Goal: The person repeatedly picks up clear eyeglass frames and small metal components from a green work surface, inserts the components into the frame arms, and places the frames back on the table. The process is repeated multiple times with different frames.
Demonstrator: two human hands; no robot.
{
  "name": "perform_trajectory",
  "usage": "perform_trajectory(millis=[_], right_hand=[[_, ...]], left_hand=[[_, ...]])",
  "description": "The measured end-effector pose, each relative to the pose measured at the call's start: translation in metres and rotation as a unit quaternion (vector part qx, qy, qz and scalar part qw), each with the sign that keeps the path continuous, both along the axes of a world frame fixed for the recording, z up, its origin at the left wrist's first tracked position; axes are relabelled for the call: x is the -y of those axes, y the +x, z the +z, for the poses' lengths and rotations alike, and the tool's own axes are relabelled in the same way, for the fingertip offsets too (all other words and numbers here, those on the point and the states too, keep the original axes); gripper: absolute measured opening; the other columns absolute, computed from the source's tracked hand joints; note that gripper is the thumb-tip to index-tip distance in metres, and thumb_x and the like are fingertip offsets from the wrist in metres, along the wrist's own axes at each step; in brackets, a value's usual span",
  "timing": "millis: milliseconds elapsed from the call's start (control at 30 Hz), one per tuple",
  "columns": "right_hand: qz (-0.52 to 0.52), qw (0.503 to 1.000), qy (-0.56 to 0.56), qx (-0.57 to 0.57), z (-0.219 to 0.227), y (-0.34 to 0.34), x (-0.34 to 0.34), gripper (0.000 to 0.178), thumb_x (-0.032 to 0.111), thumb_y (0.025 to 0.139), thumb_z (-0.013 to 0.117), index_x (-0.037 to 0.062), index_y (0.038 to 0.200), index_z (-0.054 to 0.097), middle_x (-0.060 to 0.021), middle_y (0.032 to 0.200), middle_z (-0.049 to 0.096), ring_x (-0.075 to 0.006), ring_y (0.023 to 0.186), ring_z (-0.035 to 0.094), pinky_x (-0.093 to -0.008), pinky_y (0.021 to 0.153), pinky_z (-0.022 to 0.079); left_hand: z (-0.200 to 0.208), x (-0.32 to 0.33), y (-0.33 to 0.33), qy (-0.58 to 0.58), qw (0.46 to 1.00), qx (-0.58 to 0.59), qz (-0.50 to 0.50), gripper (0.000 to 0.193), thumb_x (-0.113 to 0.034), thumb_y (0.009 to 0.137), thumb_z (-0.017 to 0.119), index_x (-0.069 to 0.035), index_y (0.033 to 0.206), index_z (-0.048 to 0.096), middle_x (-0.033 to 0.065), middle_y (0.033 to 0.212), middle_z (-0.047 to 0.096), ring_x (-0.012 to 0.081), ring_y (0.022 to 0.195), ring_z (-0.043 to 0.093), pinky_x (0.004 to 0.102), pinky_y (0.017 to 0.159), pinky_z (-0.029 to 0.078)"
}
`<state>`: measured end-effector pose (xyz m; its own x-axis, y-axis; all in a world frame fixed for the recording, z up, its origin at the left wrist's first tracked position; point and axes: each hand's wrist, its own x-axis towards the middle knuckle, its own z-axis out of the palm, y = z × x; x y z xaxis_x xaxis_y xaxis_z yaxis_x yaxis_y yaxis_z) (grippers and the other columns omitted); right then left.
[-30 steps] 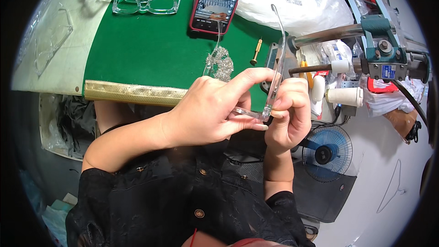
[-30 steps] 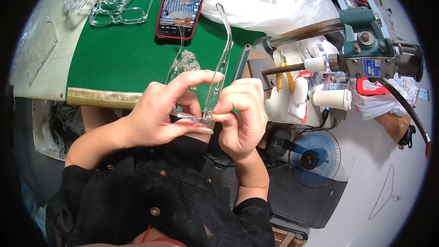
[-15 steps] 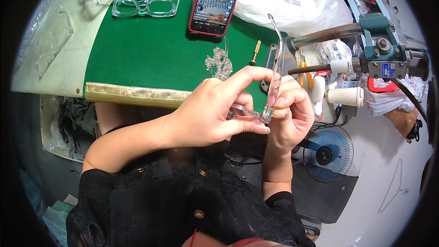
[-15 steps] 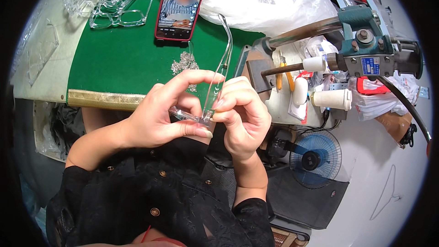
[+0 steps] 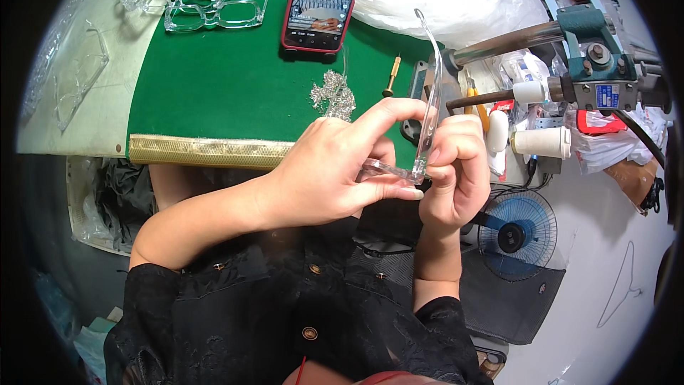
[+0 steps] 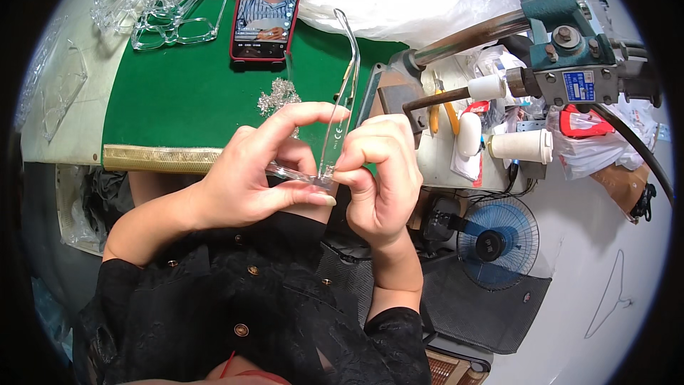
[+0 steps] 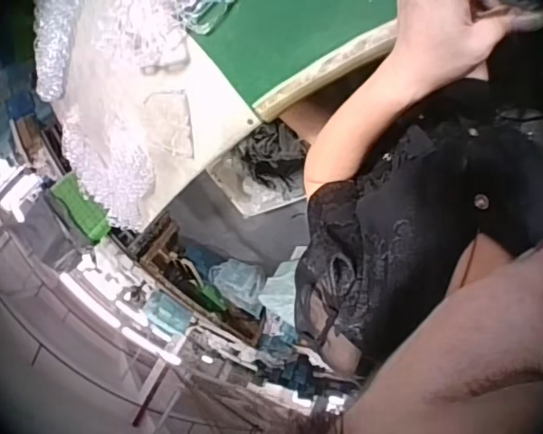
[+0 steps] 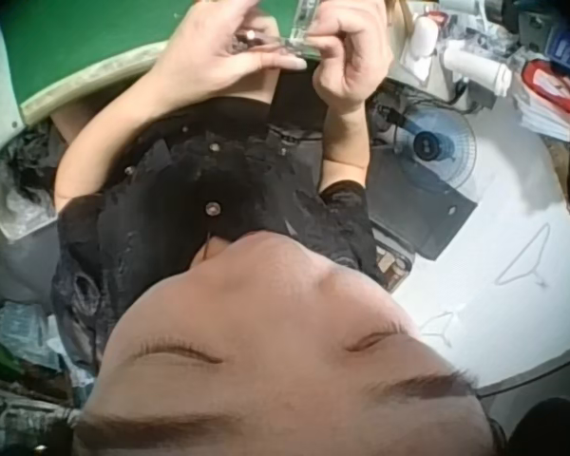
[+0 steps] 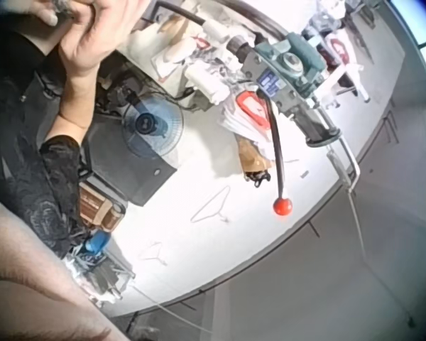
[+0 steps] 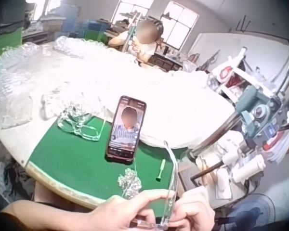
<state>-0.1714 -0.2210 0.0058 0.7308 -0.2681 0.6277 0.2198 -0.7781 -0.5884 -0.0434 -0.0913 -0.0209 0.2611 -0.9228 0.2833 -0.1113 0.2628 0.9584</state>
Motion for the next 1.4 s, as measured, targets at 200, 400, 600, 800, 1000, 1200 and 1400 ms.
perform_trajectory(millis=[200, 400, 600, 800, 1000, 1200, 1400], right_hand=[[-0.006, 0.988, 0.156, 0.018, -0.014, 0.000, -0.014, 0.024, 0.024, 0.092, 0.061, 0.0049, 0.085, 0.048, -0.0044, 0.083, 0.050, -0.0144, 0.078, 0.044, -0.0263, 0.074, 0.038], [0.031, 0.985, 0.163, 0.041, -0.014, 0.002, -0.006, 0.018, 0.017, 0.089, 0.062, 0.0029, 0.081, 0.053, -0.0056, 0.079, 0.054, -0.0176, 0.078, 0.049, -0.0283, 0.073, 0.041], [0.048, 0.983, 0.167, 0.065, -0.013, 0.005, -0.001, 0.016, 0.013, 0.084, 0.066, 0.0027, 0.077, 0.056, -0.0056, 0.075, 0.058, -0.0185, 0.075, 0.050, -0.0293, 0.072, 0.041], [0.001, 1.000, 0.007, 0.027, -0.001, 0.001, 0.006, 0.015, 0.014, 0.082, 0.067, 0.0038, 0.077, 0.057, -0.0077, 0.074, 0.059, -0.0217, 0.075, 0.052, -0.0309, 0.072, 0.043], [0.008, 0.991, 0.122, 0.051, -0.011, 0.000, 0.001, 0.017, 0.015, 0.083, 0.067, 0.0038, 0.077, 0.056, -0.0069, 0.077, 0.057, -0.0209, 0.076, 0.051, -0.0302, 0.072, 0.042], [0.028, 0.977, 0.209, 0.044, -0.010, 0.001, -0.001, 0.018, 0.014, 0.083, 0.067, 0.0015, 0.076, 0.056, -0.0060, 0.076, 0.057, -0.0188, 0.076, 0.051, -0.0297, 0.072, 0.042], [0.063, 0.986, 0.153, 0.030, -0.007, 0.003, 0.011, 0.017, 0.013, 0.080, 0.069, 0.0017, 0.075, 0.057, -0.0057, 0.074, 0.057, -0.0187, 0.074, 0.051, -0.0298, 0.072, 0.041]], left_hand=[[-0.005, 0.002, -0.001, -0.033, 0.994, 0.087, 0.060, 0.072, -0.007, 0.074, 0.078, -0.003, 0.134, 0.040, 0.0089, 0.076, 0.066, 0.0156, 0.062, 0.065, 0.0254, 0.059, 0.050], [-0.005, 0.002, -0.001, -0.024, 0.998, 0.054, 0.035, 0.071, -0.006, 0.075, 0.077, -0.002, 0.134, 0.039, 0.0082, 0.080, 0.066, 0.0127, 0.063, 0.064, 0.0253, 0.062, 0.050], [0.000, 0.003, -0.002, -0.005, 0.999, -0.032, -0.004, 0.069, -0.006, 0.077, 0.077, -0.001, 0.134, 0.039, 0.0071, 0.079, 0.064, 0.0090, 0.064, 0.061, 0.0246, 0.065, 0.050], [0.001, 0.004, -0.001, -0.004, 1.000, 0.017, 0.005, 0.069, -0.007, 0.077, 0.076, 0.000, 0.134, 0.038, 0.0069, 0.077, 0.065, 0.0099, 0.067, 0.063, 0.0249, 0.066, 0.051], [-0.001, 0.007, -0.006, -0.007, 1.000, 0.012, 0.020, 0.069, -0.008, 0.077, 0.077, -0.001, 0.134, 0.039, 0.0066, 0.069, 0.064, 0.0109, 0.065, 0.064, 0.0251, 0.064, 0.051], [-0.004, 0.008, -0.004, -0.044, 0.993, 0.092, 0.064, 0.072, -0.011, 0.075, 0.079, -0.003, 0.135, 0.040, 0.0059, 0.063, 0.061, 0.0115, 0.060, 0.062, 0.0244, 0.060, 0.048], [0.000, 0.007, -0.002, 0.005, 0.999, -0.033, -0.008, 0.069, -0.007, 0.077, 0.077, -0.001, 0.134, 0.039, 0.0053, 0.073, 0.064, 0.0089, 0.064, 0.060, 0.0233, 0.064, 0.048]])
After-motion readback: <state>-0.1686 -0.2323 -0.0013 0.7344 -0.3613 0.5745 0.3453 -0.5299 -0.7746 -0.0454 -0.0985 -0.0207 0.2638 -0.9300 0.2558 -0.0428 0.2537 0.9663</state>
